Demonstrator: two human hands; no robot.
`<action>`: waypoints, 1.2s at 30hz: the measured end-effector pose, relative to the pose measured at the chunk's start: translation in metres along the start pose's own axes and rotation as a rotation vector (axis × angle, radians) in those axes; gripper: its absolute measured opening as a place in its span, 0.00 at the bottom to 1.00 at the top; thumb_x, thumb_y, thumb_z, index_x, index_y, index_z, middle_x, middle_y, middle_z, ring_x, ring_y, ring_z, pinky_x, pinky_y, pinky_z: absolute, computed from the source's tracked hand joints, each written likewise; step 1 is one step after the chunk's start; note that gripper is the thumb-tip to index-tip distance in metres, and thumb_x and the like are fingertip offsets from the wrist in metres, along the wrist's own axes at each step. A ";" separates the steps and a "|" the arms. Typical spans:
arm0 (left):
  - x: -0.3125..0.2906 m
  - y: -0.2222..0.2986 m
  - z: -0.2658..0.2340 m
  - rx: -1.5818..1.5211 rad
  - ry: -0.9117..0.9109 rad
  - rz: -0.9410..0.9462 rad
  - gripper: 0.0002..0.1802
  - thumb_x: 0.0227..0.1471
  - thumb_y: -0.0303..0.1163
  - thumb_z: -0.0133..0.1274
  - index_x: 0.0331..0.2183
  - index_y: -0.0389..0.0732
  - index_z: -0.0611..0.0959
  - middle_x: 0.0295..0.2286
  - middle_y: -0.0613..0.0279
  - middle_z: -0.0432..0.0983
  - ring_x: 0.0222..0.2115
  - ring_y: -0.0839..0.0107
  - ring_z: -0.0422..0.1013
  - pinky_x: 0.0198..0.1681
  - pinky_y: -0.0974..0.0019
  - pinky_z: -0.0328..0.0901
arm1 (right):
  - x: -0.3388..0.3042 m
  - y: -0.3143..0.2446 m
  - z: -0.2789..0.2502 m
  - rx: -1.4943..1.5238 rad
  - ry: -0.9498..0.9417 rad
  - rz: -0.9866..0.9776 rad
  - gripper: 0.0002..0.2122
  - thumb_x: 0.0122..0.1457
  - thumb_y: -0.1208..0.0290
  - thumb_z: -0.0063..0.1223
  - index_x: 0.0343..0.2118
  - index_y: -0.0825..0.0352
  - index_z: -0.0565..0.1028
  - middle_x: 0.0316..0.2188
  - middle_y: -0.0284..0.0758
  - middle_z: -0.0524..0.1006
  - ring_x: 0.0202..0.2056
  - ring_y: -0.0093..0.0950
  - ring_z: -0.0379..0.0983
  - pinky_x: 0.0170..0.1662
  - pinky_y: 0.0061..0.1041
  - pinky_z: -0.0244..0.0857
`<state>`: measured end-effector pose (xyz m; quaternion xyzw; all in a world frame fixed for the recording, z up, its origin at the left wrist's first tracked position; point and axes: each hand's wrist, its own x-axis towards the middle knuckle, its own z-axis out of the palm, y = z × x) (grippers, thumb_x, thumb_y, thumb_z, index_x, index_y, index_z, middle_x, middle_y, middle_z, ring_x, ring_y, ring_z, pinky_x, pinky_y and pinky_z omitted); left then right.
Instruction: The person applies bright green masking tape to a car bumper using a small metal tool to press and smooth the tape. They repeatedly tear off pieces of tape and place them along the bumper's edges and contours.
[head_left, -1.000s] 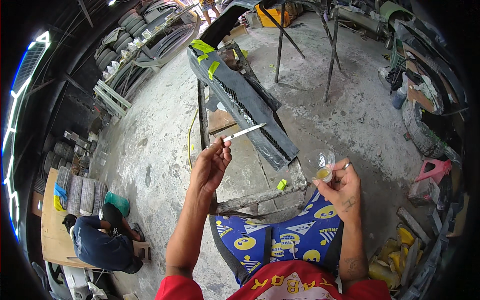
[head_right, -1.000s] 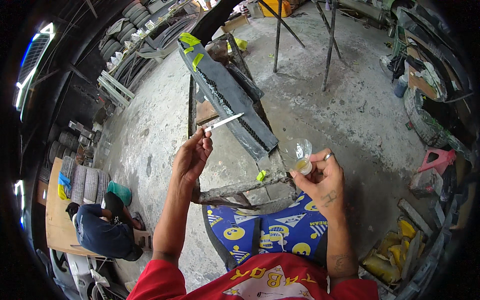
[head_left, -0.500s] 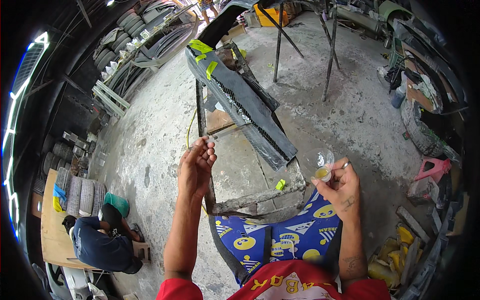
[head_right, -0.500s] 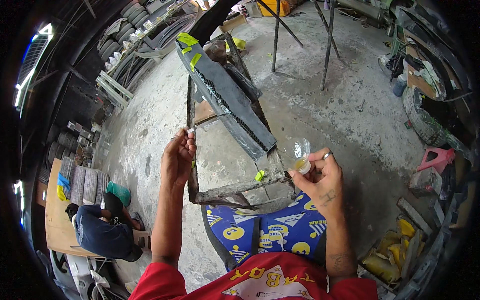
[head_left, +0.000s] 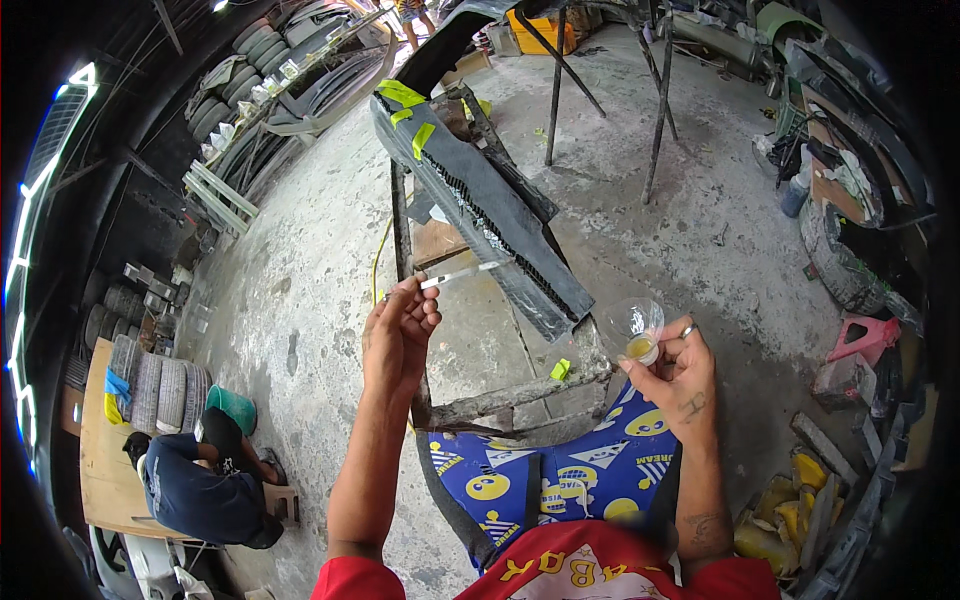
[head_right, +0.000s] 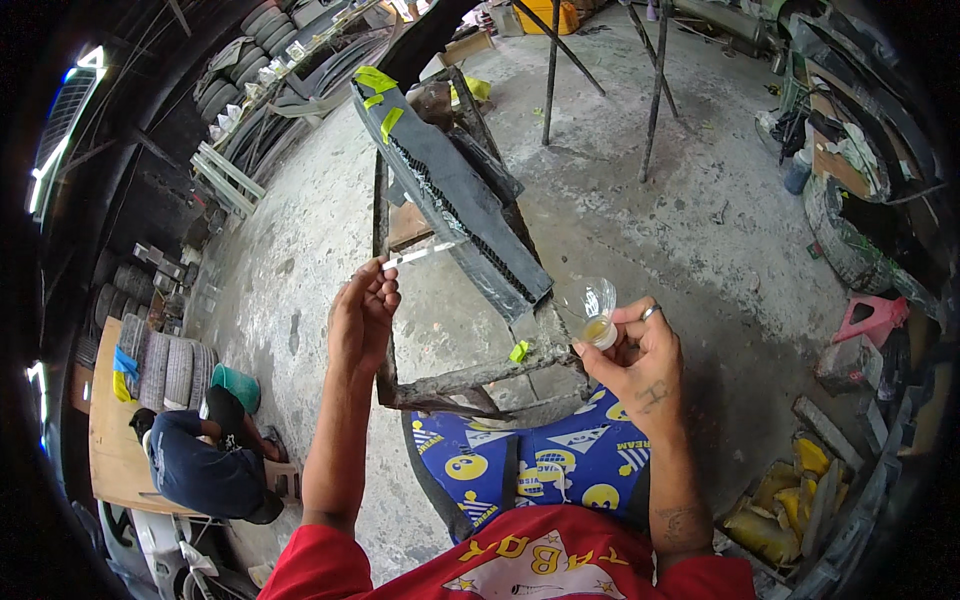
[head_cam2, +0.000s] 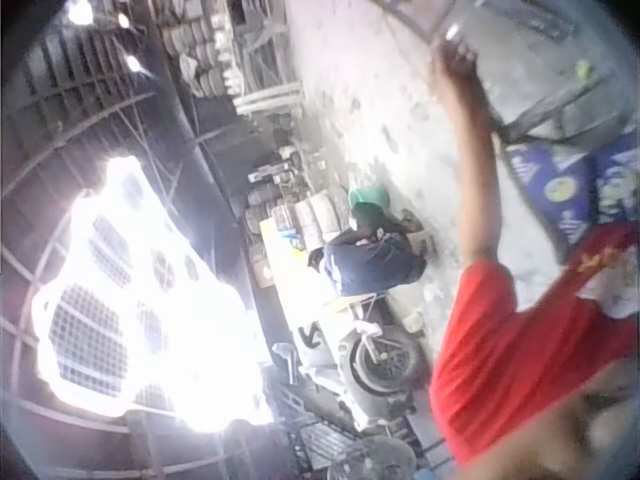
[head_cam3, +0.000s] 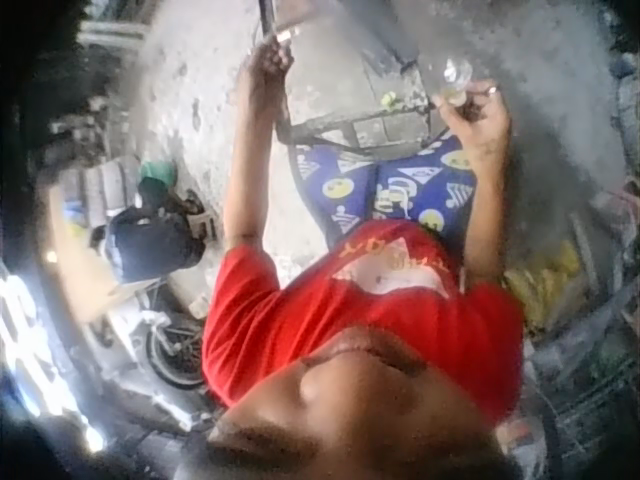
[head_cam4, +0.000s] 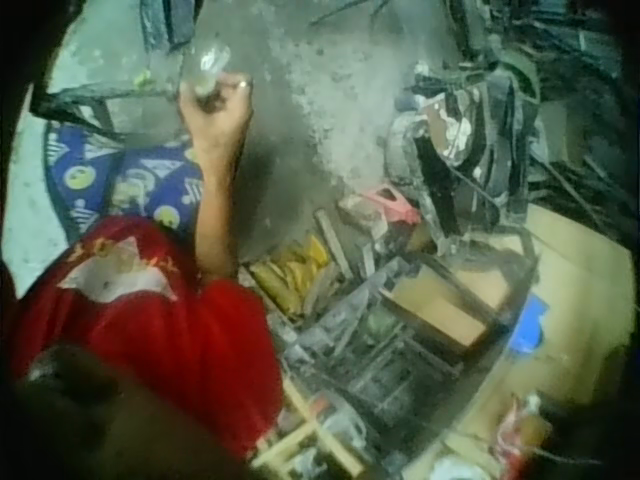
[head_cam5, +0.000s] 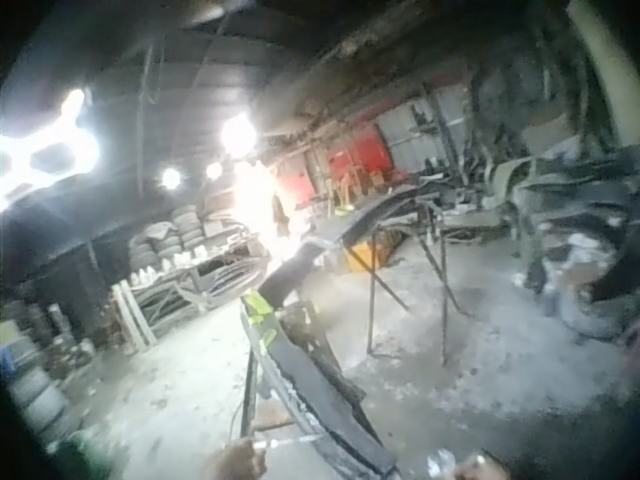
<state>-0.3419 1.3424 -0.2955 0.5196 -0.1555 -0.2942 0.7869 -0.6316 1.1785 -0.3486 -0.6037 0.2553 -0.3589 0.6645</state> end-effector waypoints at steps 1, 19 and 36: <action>0.001 0.000 0.002 -0.005 0.019 0.016 0.14 0.63 0.31 0.50 0.45 0.30 0.78 0.34 0.55 0.80 0.31 0.73 0.74 0.38 0.70 0.71 | 0.000 0.000 0.001 0.004 0.000 -0.001 0.18 0.53 0.82 0.66 0.40 0.68 0.66 0.29 0.33 0.79 0.29 0.14 0.73 0.32 0.15 0.69; -0.067 0.020 0.046 0.284 -0.448 0.233 0.09 0.61 0.23 0.46 0.38 0.29 0.78 0.33 0.51 0.76 0.31 0.70 0.73 0.34 0.68 0.68 | 0.006 -0.004 0.009 -0.099 -0.097 -0.082 0.19 0.52 0.85 0.66 0.43 0.67 0.69 0.34 0.34 0.80 0.34 0.17 0.76 0.36 0.16 0.71; -0.040 -0.005 0.029 0.114 -0.364 0.028 0.14 0.58 0.25 0.46 0.44 0.28 0.76 0.35 0.51 0.76 0.32 0.67 0.71 0.40 0.66 0.66 | 0.022 -0.013 0.031 -0.107 -0.065 -0.194 0.18 0.51 0.81 0.67 0.40 0.66 0.67 0.30 0.31 0.80 0.28 0.15 0.74 0.31 0.16 0.68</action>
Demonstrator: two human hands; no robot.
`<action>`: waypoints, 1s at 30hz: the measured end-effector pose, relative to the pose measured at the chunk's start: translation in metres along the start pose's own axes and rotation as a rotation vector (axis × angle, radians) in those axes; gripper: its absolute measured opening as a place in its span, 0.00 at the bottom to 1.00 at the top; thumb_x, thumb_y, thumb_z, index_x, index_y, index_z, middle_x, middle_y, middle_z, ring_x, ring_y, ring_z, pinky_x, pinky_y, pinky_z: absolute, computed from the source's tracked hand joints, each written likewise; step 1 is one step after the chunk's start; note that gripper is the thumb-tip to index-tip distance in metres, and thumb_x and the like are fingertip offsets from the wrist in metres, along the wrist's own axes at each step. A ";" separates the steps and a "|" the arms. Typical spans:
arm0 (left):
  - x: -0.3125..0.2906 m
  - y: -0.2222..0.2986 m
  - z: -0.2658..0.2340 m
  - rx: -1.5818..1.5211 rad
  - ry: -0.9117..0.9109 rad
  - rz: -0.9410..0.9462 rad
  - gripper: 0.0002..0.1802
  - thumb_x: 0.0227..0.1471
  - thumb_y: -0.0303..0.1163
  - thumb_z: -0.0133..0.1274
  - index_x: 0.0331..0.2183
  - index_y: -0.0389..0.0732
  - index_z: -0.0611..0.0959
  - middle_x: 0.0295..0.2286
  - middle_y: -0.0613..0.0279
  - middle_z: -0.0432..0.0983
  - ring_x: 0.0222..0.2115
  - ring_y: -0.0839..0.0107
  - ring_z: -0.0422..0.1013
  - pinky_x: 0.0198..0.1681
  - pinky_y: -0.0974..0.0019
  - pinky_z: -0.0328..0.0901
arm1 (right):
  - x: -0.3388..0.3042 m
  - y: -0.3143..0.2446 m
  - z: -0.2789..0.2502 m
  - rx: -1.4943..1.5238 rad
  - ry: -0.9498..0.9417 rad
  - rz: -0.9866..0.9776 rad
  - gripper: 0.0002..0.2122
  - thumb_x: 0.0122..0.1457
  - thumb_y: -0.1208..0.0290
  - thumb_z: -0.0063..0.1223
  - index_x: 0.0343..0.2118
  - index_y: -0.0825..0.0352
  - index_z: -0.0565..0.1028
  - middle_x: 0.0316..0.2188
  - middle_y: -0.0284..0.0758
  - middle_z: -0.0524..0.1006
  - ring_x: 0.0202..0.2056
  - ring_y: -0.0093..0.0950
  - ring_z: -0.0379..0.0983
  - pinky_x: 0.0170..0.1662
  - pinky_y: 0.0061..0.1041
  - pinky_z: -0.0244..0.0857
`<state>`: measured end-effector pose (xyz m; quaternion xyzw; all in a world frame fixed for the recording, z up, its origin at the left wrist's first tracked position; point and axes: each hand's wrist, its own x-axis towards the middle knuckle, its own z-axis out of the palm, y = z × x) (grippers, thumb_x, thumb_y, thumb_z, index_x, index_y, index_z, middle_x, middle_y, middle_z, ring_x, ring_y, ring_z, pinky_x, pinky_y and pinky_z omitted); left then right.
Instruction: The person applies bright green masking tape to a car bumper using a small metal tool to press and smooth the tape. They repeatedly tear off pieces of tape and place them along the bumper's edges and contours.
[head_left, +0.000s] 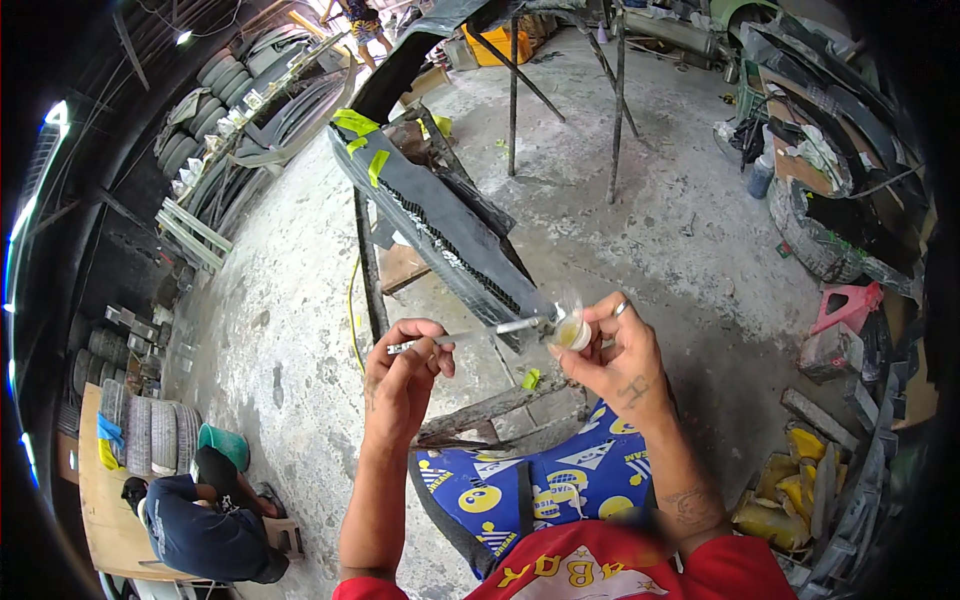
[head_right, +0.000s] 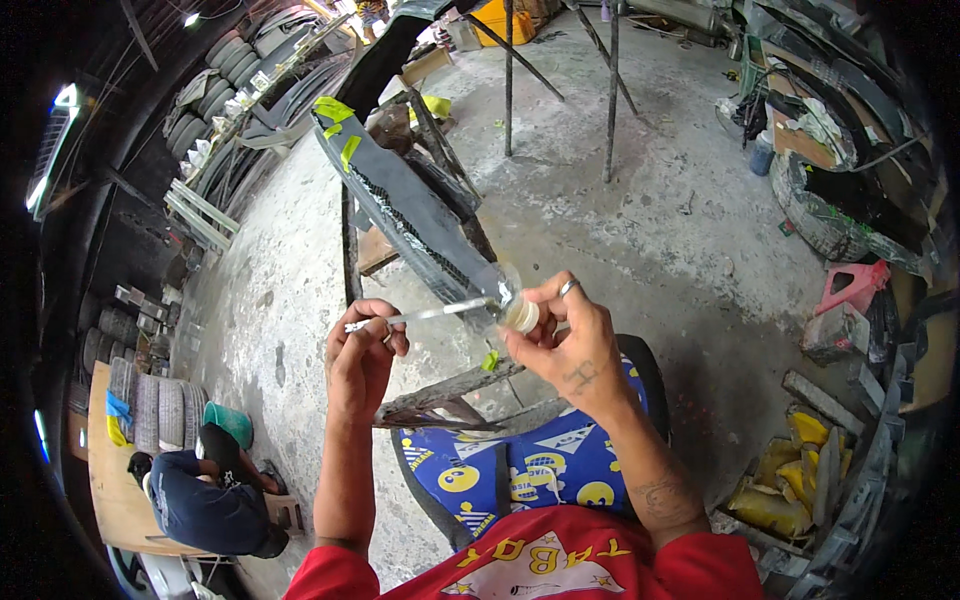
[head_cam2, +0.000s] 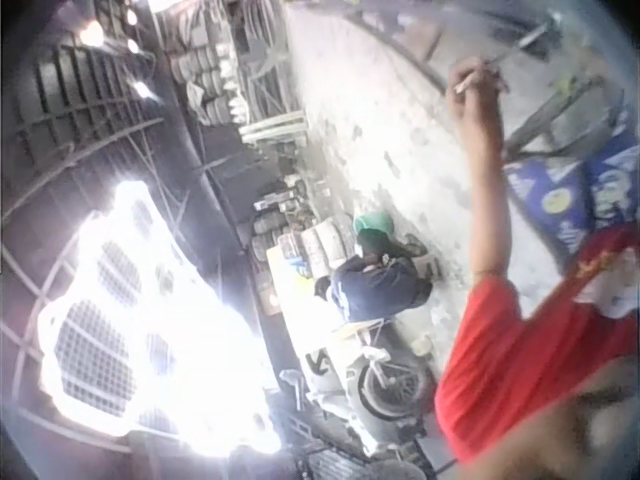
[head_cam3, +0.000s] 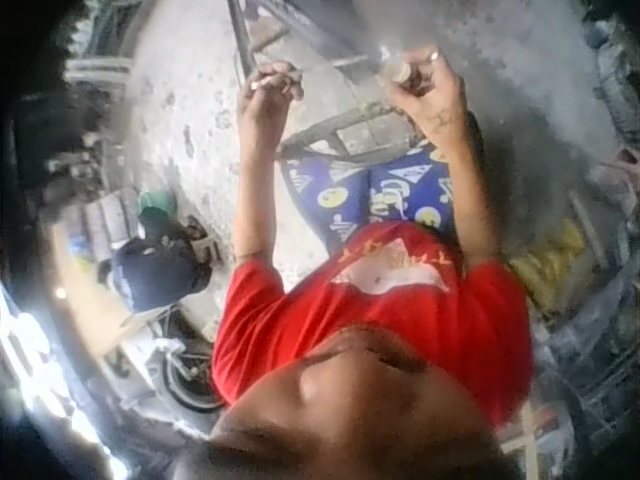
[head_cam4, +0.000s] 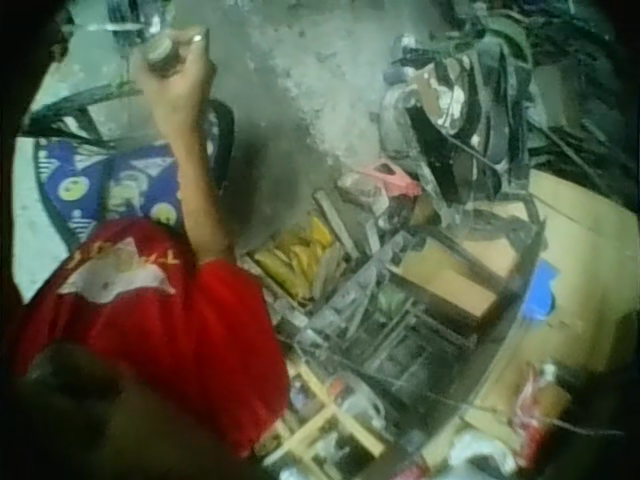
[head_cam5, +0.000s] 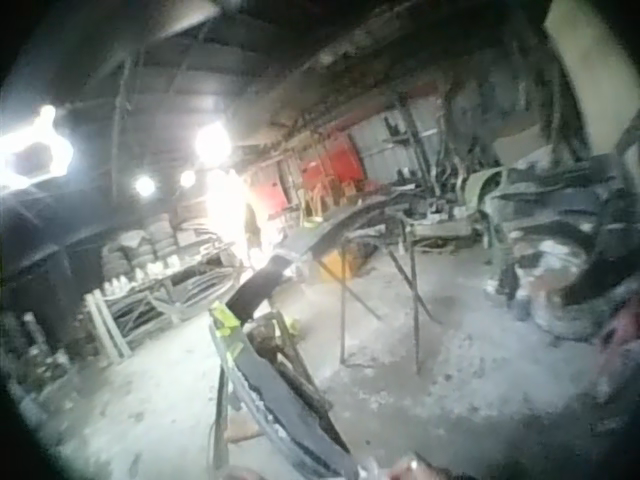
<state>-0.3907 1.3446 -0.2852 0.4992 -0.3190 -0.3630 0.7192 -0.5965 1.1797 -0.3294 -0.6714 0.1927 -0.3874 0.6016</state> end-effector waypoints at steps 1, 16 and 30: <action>0.002 0.002 -0.002 0.023 0.018 0.026 0.14 0.58 0.25 0.46 0.45 0.28 0.75 0.35 0.51 0.76 0.32 0.67 0.71 0.40 0.66 0.66 | 0.004 0.001 0.002 0.020 0.017 -0.013 0.18 0.52 0.81 0.67 0.39 0.66 0.67 0.30 0.31 0.79 0.28 0.14 0.73 0.31 0.16 0.67; 0.015 0.026 -0.012 0.458 0.120 0.186 0.13 0.60 0.25 0.52 0.45 0.29 0.79 0.33 0.56 0.79 0.32 0.73 0.73 0.41 0.68 0.66 | -0.010 0.021 0.006 0.088 0.043 0.010 0.19 0.54 0.81 0.65 0.42 0.66 0.65 0.31 0.32 0.80 0.29 0.14 0.73 0.32 0.15 0.66; 0.016 0.031 -0.012 0.606 0.078 0.241 0.13 0.61 0.25 0.51 0.46 0.30 0.79 0.33 0.57 0.79 0.33 0.75 0.73 0.42 0.71 0.67 | -0.044 0.034 0.010 -0.058 0.124 -0.150 0.20 0.52 0.76 0.69 0.42 0.66 0.67 0.30 0.35 0.81 0.26 0.17 0.75 0.28 0.16 0.69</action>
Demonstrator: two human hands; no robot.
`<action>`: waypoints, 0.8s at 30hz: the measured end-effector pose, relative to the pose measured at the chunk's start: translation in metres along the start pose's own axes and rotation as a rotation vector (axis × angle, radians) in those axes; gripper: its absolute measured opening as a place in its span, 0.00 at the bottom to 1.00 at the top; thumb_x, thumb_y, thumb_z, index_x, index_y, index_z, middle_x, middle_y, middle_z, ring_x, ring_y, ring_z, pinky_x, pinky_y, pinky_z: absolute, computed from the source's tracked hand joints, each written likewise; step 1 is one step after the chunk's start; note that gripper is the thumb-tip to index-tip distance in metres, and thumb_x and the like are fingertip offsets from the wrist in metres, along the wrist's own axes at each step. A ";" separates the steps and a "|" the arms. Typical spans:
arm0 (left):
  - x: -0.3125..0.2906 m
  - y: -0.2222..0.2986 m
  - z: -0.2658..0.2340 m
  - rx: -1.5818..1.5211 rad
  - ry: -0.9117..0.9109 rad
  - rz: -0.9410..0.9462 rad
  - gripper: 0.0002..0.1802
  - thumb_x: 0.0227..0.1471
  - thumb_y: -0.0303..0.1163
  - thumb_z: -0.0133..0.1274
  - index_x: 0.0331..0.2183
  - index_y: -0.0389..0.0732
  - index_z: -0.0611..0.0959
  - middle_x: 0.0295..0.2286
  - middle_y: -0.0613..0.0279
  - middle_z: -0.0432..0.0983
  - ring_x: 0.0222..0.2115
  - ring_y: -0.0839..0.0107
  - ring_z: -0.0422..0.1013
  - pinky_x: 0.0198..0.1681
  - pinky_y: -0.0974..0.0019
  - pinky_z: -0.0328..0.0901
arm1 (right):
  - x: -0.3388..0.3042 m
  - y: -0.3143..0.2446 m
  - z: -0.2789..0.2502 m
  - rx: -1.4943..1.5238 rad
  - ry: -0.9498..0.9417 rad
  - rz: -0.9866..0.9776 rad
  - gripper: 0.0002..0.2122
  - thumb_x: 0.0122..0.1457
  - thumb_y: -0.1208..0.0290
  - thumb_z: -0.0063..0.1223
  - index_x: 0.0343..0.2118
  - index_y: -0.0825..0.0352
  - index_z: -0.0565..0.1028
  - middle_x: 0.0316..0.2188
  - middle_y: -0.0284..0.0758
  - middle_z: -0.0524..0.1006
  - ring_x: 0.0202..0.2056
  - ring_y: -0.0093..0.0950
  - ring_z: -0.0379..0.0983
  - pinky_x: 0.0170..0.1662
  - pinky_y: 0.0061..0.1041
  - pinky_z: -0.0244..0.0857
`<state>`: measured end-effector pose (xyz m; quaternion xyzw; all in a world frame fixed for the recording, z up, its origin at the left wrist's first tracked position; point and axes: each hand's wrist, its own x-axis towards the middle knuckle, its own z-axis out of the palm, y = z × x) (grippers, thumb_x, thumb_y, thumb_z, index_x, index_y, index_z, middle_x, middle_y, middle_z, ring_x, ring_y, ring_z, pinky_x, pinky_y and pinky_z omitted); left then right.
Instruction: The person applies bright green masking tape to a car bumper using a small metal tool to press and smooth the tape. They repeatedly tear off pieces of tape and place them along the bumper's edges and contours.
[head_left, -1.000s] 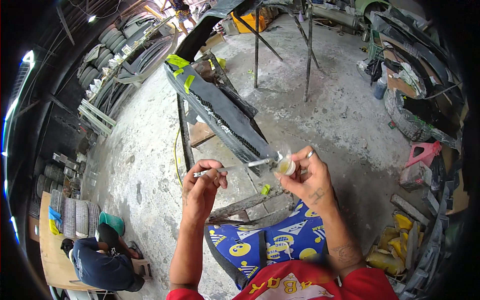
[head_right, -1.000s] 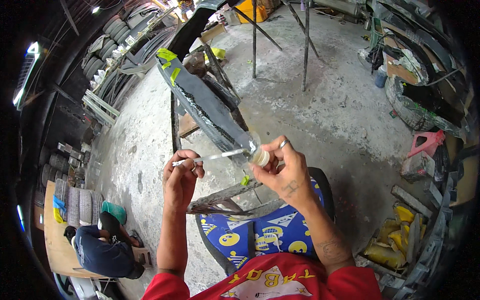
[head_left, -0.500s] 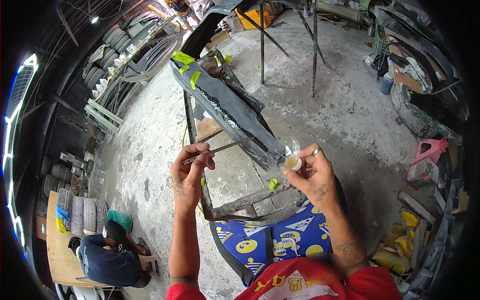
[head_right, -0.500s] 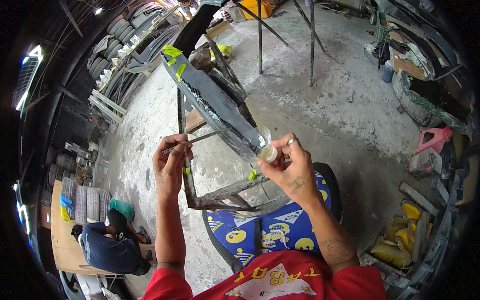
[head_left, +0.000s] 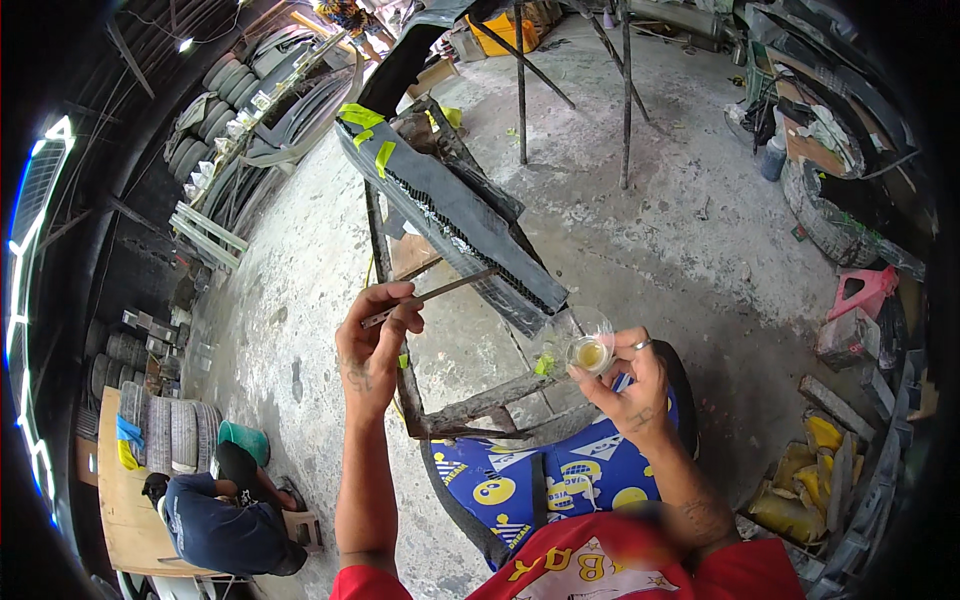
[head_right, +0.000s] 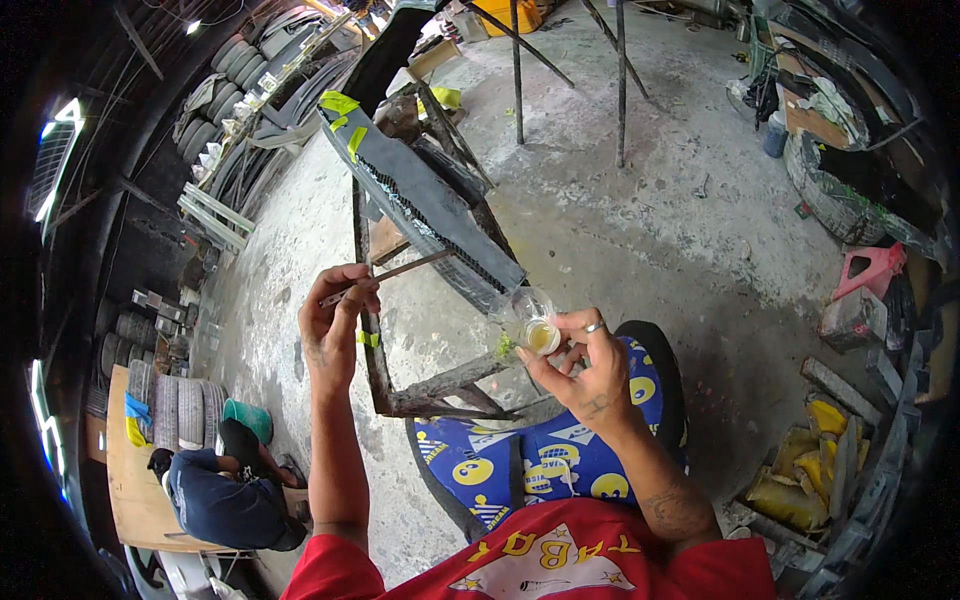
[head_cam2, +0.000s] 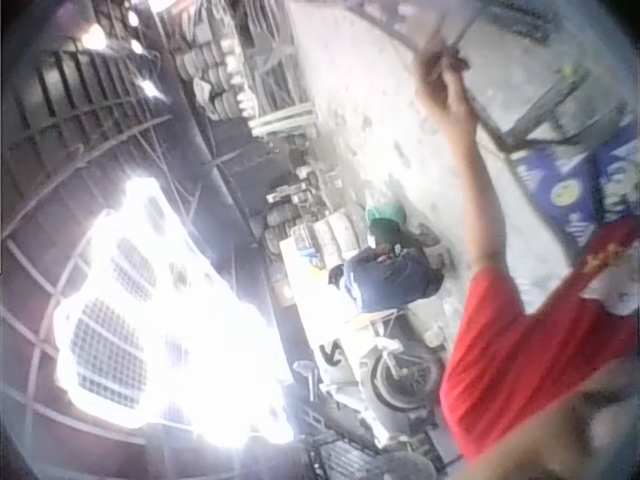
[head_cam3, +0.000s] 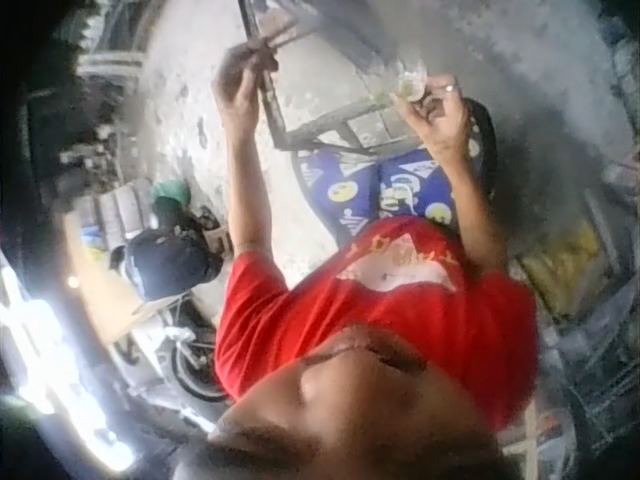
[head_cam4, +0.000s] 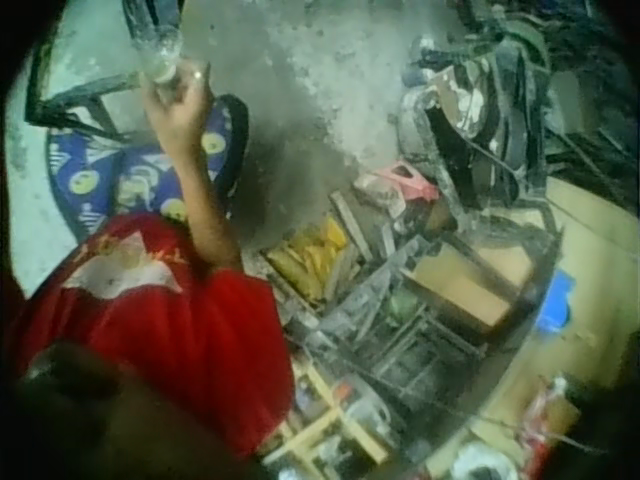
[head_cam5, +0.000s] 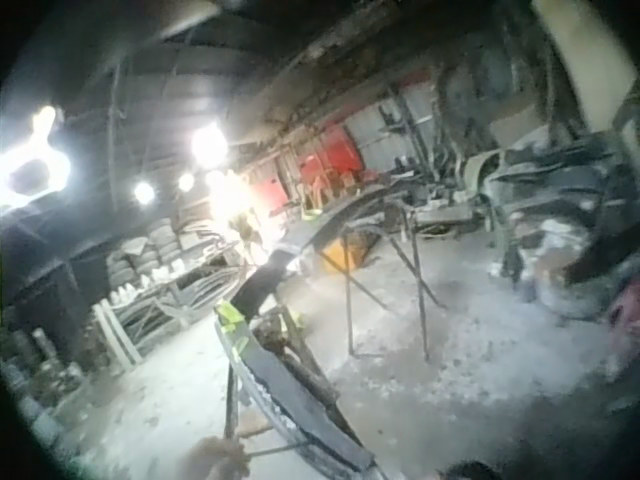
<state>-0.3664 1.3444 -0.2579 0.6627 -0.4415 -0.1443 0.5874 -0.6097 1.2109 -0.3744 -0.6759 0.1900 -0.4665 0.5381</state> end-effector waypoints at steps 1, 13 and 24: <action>0.000 0.000 0.000 0.004 -0.002 0.008 0.13 0.61 0.25 0.51 0.46 0.30 0.79 0.33 0.58 0.79 0.33 0.75 0.73 0.42 0.71 0.67 | 0.000 0.003 0.000 -0.005 0.005 -0.020 0.20 0.52 0.75 0.69 0.42 0.66 0.67 0.29 0.36 0.81 0.25 0.18 0.76 0.27 0.16 0.69; 0.002 0.002 0.002 0.041 0.073 0.031 0.11 0.58 0.25 0.51 0.42 0.31 0.80 0.29 0.61 0.79 0.30 0.75 0.73 0.38 0.72 0.67 | -0.001 0.007 -0.001 0.011 -0.041 0.052 0.18 0.53 0.76 0.68 0.41 0.67 0.68 0.29 0.35 0.81 0.25 0.17 0.75 0.29 0.17 0.70; 0.006 0.000 -0.003 0.022 0.038 0.051 0.12 0.60 0.24 0.50 0.45 0.29 0.79 0.34 0.57 0.79 0.33 0.74 0.73 0.42 0.70 0.68 | 0.000 0.008 -0.001 0.000 -0.046 0.057 0.18 0.54 0.75 0.68 0.38 0.68 0.66 0.29 0.34 0.80 0.25 0.16 0.74 0.30 0.17 0.69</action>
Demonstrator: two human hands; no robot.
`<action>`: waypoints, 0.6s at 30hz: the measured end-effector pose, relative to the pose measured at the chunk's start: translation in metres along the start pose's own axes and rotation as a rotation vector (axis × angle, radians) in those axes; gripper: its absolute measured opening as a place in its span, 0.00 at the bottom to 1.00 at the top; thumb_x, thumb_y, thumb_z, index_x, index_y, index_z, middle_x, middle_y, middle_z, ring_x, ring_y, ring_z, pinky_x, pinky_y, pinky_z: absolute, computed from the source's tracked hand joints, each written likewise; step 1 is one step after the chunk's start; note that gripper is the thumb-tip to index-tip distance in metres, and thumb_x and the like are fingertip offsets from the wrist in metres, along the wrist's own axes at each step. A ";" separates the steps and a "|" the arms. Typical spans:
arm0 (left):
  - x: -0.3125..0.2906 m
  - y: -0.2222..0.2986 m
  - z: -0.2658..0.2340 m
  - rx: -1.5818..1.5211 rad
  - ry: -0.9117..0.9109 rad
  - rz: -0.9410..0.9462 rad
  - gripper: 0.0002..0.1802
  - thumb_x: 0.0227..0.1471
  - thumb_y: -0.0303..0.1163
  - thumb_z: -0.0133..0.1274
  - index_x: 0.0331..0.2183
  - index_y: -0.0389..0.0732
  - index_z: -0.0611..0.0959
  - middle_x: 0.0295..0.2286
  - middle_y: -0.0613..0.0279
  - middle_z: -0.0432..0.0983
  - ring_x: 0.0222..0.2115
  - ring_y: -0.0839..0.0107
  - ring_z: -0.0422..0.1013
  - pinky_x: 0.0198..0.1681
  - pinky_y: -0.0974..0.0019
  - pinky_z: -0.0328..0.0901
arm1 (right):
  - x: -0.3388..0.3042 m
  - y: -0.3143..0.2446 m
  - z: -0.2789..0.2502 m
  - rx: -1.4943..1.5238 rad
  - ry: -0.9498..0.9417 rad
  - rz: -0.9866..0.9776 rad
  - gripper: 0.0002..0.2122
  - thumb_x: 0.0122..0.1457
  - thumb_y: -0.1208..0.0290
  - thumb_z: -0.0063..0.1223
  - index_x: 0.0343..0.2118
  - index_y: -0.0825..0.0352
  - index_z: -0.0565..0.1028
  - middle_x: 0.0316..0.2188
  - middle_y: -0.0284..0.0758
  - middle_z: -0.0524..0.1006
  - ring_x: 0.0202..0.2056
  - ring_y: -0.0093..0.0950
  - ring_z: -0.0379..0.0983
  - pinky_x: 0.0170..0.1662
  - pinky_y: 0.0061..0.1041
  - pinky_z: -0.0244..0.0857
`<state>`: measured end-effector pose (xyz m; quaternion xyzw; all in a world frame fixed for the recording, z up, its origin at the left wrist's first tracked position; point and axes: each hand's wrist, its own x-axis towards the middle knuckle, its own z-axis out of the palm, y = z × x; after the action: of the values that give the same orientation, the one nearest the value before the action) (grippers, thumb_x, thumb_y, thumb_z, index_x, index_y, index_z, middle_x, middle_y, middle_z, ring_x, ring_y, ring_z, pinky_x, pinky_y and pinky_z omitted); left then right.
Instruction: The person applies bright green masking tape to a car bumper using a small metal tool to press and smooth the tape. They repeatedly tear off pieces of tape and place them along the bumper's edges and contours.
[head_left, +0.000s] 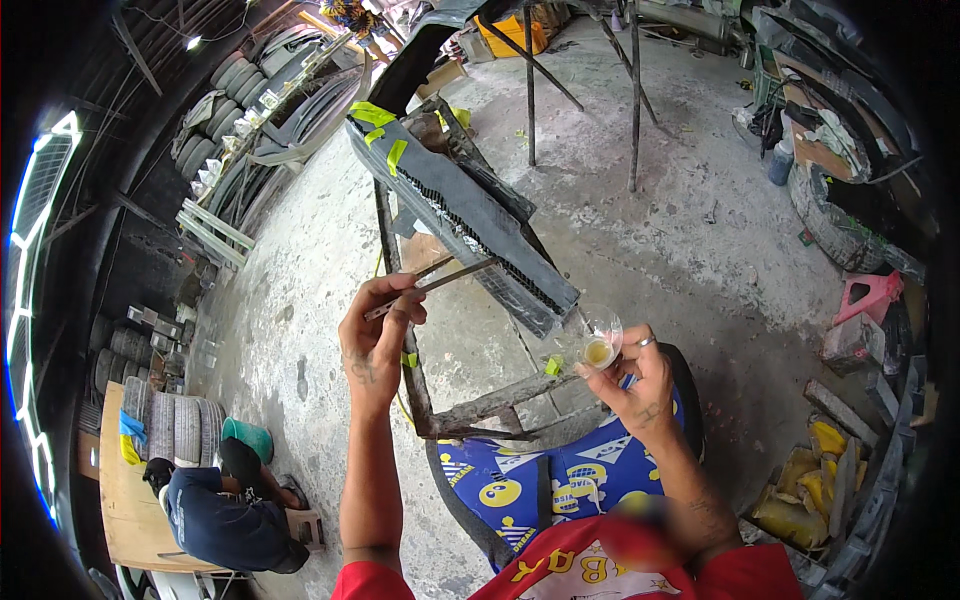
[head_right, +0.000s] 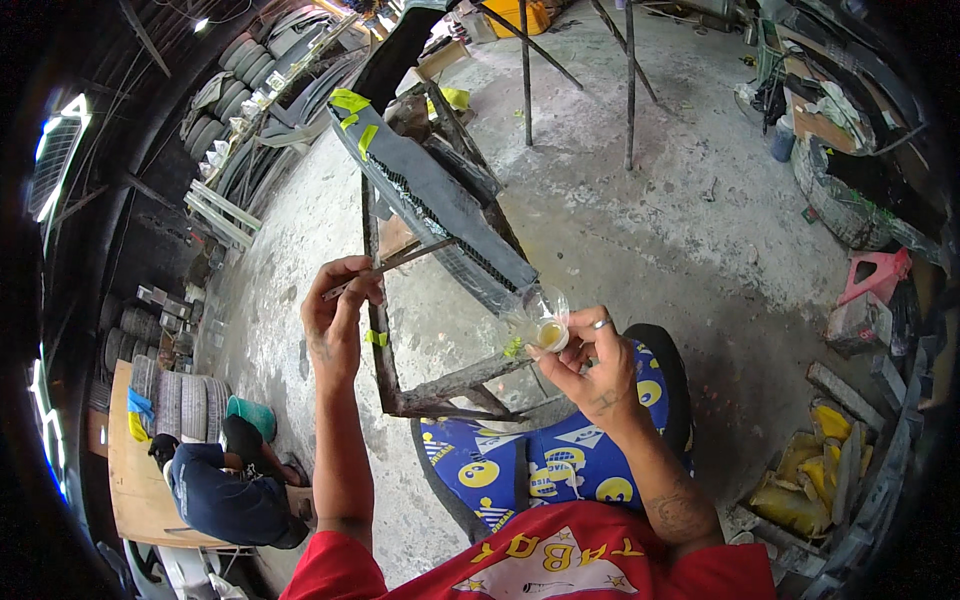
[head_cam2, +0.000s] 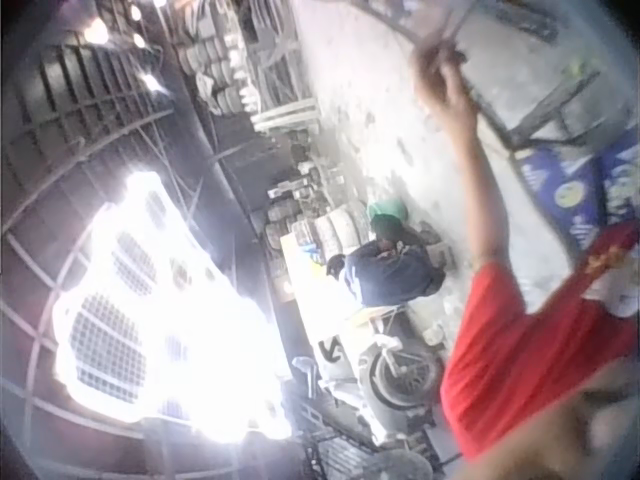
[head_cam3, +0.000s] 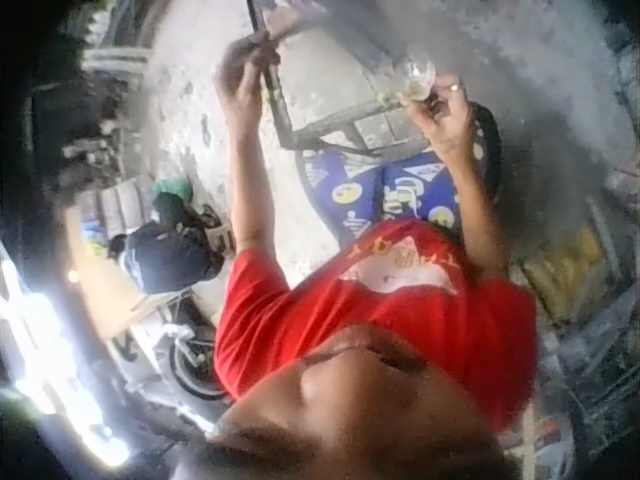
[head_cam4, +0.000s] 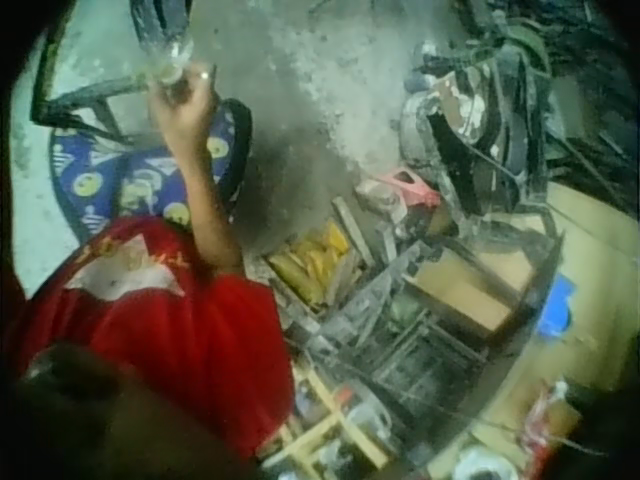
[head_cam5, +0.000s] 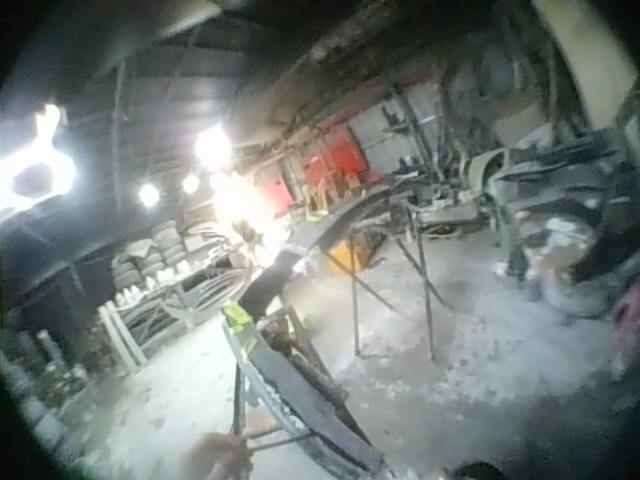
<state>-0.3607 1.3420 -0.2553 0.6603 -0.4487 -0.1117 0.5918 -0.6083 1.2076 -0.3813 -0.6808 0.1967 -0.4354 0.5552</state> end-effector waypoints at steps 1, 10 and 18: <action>0.000 0.000 0.000 0.001 0.003 -0.004 0.12 0.60 0.24 0.50 0.45 0.29 0.79 0.34 0.57 0.79 0.33 0.74 0.73 0.42 0.70 0.68 | 0.000 -0.001 0.000 -0.003 0.001 0.000 0.18 0.54 0.75 0.68 0.38 0.68 0.66 0.29 0.34 0.80 0.25 0.16 0.74 0.30 0.17 0.69; 0.004 -0.003 -0.002 -0.008 0.031 0.006 0.12 0.60 0.23 0.50 0.44 0.29 0.79 0.33 0.58 0.79 0.32 0.74 0.73 0.40 0.70 0.68 | 0.001 -0.001 0.001 -0.001 -0.007 0.006 0.18 0.53 0.74 0.68 0.38 0.68 0.67 0.29 0.34 0.80 0.25 0.16 0.73 0.30 0.16 0.69; 0.007 -0.006 -0.006 -0.008 0.044 0.026 0.12 0.60 0.23 0.50 0.45 0.29 0.79 0.33 0.57 0.80 0.33 0.74 0.73 0.41 0.69 0.68 | 0.001 0.002 0.001 0.006 -0.006 0.002 0.17 0.53 0.75 0.68 0.38 0.67 0.67 0.29 0.33 0.80 0.25 0.15 0.73 0.30 0.16 0.69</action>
<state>-0.3503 1.3404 -0.2569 0.6545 -0.4436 -0.0913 0.6054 -0.6064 1.2071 -0.3823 -0.6803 0.1946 -0.4333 0.5583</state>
